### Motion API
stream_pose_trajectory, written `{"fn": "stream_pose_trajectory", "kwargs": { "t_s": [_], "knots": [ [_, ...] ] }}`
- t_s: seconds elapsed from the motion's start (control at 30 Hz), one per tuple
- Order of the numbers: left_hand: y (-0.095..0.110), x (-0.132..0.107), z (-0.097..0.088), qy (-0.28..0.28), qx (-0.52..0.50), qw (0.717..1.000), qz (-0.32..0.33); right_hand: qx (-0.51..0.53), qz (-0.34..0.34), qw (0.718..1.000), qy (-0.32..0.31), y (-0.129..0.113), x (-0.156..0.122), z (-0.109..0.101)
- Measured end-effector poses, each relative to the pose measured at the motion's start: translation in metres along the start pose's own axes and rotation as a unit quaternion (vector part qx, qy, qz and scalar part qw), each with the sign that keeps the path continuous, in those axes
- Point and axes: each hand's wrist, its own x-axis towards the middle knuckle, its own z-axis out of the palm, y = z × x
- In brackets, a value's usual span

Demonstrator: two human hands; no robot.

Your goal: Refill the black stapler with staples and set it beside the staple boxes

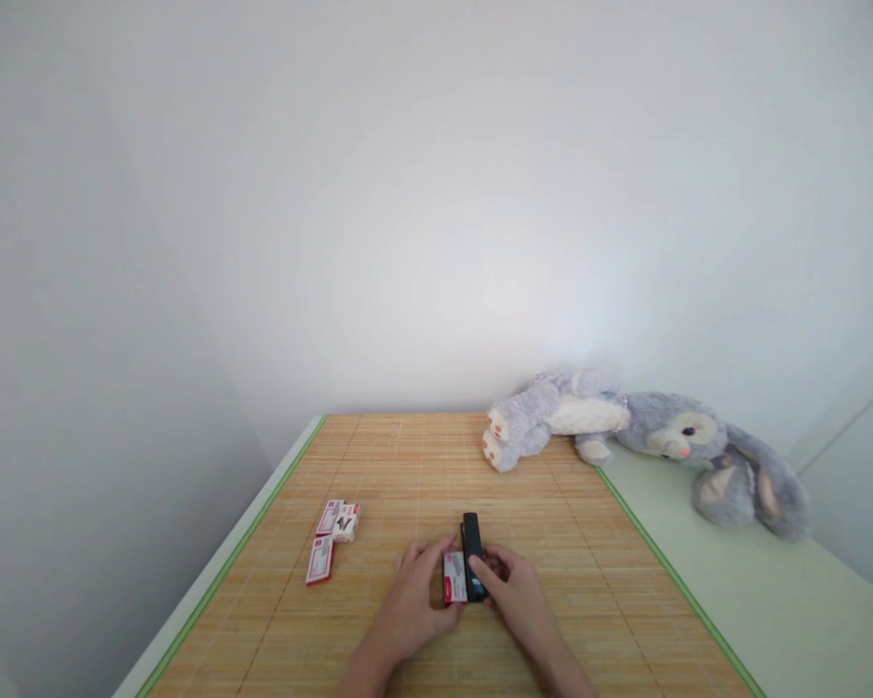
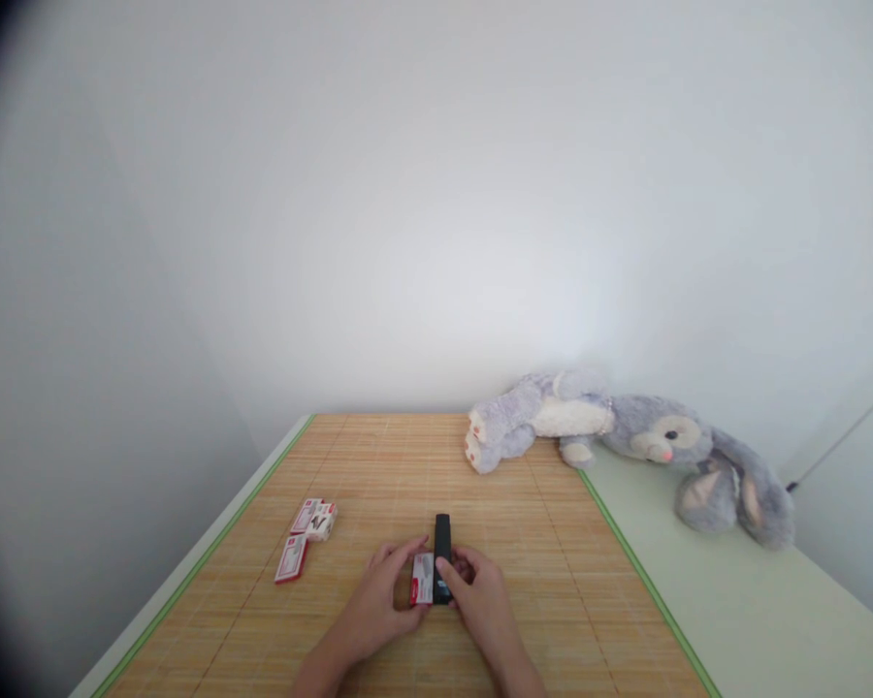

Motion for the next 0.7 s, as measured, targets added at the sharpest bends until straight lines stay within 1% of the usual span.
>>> {"fn": "stream_pose_trajectory", "kwargs": {
  "t_s": [0.1, 0.17, 0.2, 0.27, 0.33, 0.37, 0.4, 0.43, 0.5, 0.57, 0.6, 0.7],
  "knots": [
    [0.0, -0.004, -0.002, 0.008, 0.001, 1.0, 0.014, 0.016, 0.007, 1.0, -0.003, 0.004, 0.0, -0.001],
    [-0.006, -0.007, -0.008, 0.043, 0.012, 0.999, 0.012, 0.023, 0.005, 1.0, 0.0, 0.006, -0.001, -0.002],
    [-0.012, -0.01, -0.014, 0.078, 0.028, 0.997, 0.002, 0.025, 0.001, 1.0, 0.006, 0.007, -0.003, -0.002],
    [-0.03, -0.017, -0.032, 0.182, 0.083, 0.979, -0.035, 0.022, -0.012, 0.999, 0.022, 0.007, -0.007, -0.002],
    [-0.051, -0.025, -0.056, 0.284, 0.16, 0.941, -0.094, 0.014, -0.022, 0.999, 0.04, 0.007, -0.01, -0.001],
    [-0.062, -0.03, -0.068, 0.318, 0.191, 0.919, -0.133, 0.01, -0.025, 0.999, 0.045, 0.007, -0.011, -0.001],
    [-0.07, -0.034, -0.079, 0.326, 0.215, 0.905, -0.168, 0.008, -0.027, 0.998, 0.049, 0.007, -0.012, -0.001],
    [-0.077, -0.038, -0.088, 0.316, 0.232, 0.9, -0.193, 0.009, -0.026, 0.998, 0.049, 0.007, -0.013, -0.001],
    [-0.084, -0.045, -0.1, 0.266, 0.252, 0.905, -0.217, 0.013, -0.025, 0.999, 0.047, 0.007, -0.013, -0.002],
    [-0.083, -0.05, -0.101, 0.217, 0.264, 0.916, -0.211, 0.015, -0.024, 0.999, 0.041, 0.008, -0.012, -0.003],
    [-0.081, -0.053, -0.098, 0.204, 0.269, 0.919, -0.205, 0.016, -0.024, 0.999, 0.04, 0.008, -0.012, -0.003],
    [-0.076, -0.062, -0.087, 0.199, 0.273, 0.923, -0.182, 0.016, -0.026, 0.999, 0.04, 0.009, -0.011, -0.003]
  ]
}}
